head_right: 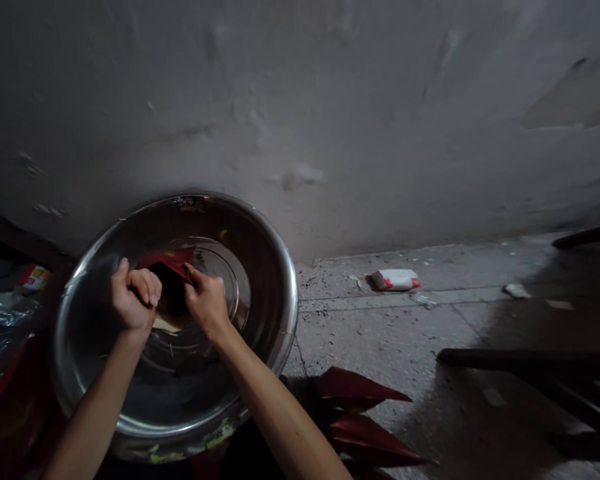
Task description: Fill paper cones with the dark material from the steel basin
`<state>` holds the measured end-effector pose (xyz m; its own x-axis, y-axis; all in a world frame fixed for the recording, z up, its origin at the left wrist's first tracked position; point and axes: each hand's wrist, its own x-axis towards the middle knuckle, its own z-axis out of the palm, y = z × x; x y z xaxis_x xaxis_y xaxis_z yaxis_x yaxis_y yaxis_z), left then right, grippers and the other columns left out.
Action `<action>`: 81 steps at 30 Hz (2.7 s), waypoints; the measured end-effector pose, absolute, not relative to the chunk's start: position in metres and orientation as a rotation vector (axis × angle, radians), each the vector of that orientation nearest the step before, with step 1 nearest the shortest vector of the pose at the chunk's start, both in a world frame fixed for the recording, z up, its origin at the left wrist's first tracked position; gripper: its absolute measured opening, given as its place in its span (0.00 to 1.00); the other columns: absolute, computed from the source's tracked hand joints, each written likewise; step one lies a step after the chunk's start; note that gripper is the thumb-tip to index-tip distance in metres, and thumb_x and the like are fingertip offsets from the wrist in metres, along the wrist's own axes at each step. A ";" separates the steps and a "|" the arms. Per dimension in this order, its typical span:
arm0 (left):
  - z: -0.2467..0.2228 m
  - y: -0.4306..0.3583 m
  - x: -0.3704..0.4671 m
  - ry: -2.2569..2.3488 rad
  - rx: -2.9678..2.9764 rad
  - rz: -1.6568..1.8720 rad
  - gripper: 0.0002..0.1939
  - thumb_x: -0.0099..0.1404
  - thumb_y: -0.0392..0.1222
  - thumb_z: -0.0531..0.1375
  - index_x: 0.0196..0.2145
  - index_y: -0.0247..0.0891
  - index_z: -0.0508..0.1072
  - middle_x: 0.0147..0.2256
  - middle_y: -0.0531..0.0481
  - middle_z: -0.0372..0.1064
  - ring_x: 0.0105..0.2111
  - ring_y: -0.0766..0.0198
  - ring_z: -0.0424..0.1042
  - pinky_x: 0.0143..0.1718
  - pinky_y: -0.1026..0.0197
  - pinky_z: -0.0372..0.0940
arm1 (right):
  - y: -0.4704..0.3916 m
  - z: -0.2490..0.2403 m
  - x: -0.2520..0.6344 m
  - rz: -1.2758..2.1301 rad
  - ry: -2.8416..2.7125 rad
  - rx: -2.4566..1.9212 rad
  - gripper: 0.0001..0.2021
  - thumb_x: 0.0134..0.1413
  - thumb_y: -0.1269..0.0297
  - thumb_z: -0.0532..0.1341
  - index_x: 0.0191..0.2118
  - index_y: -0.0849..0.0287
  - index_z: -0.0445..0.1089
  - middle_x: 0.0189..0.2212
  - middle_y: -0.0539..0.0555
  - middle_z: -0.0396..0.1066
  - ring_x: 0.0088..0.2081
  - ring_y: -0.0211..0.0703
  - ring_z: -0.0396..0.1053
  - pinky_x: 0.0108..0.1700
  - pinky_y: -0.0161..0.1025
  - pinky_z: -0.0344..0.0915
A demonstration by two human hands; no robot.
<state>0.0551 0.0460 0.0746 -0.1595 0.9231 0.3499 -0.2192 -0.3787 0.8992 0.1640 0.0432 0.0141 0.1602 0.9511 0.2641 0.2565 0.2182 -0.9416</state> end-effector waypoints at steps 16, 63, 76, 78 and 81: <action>0.076 0.049 0.042 0.773 1.333 1.564 0.30 0.68 0.69 0.50 0.39 0.40 0.75 0.20 0.53 0.67 0.18 0.67 0.65 0.21 0.65 0.60 | 0.050 0.004 0.163 0.625 -1.494 -1.308 0.20 0.57 0.68 0.58 0.53 0.57 0.77 0.40 0.57 0.82 0.36 0.47 0.80 0.38 0.37 0.73; 0.100 0.098 0.017 0.509 1.138 1.427 0.42 0.67 0.76 0.37 0.67 0.53 0.61 0.67 0.44 0.58 0.71 0.52 0.45 0.63 0.40 0.56 | 0.087 0.016 0.144 0.136 -1.725 -1.420 0.35 0.67 0.69 0.49 0.74 0.53 0.34 0.72 0.60 0.43 0.66 0.58 0.61 0.56 0.55 0.72; 0.111 0.124 -0.012 0.483 1.040 1.469 0.43 0.67 0.75 0.32 0.72 0.55 0.48 0.68 0.44 0.55 0.70 0.53 0.49 0.65 0.38 0.53 | 0.100 0.034 0.123 -0.171 -2.115 -1.062 0.25 0.72 0.55 0.49 0.70 0.47 0.54 0.70 0.50 0.53 0.71 0.48 0.51 0.72 0.52 0.49; 0.111 0.123 -0.014 0.480 1.030 1.476 0.43 0.67 0.75 0.31 0.71 0.56 0.49 0.68 0.45 0.55 0.70 0.52 0.49 0.64 0.35 0.53 | 0.103 0.033 0.124 -0.194 -1.997 -1.162 0.25 0.71 0.54 0.50 0.69 0.54 0.59 0.70 0.51 0.53 0.73 0.53 0.41 0.73 0.56 0.43; 0.112 0.122 -0.013 0.499 1.061 1.480 0.42 0.67 0.75 0.29 0.71 0.57 0.50 0.69 0.47 0.54 0.70 0.52 0.49 0.64 0.34 0.52 | 0.102 0.031 0.124 -0.222 -1.898 -1.230 0.25 0.71 0.54 0.50 0.68 0.56 0.59 0.72 0.52 0.48 0.74 0.57 0.34 0.73 0.61 0.39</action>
<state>-0.0130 0.1225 0.1116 0.1020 0.9395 0.3271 -0.5501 -0.2207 0.8054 0.1240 0.1025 0.0309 -0.1637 0.6692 0.7249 0.8186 0.5022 -0.2787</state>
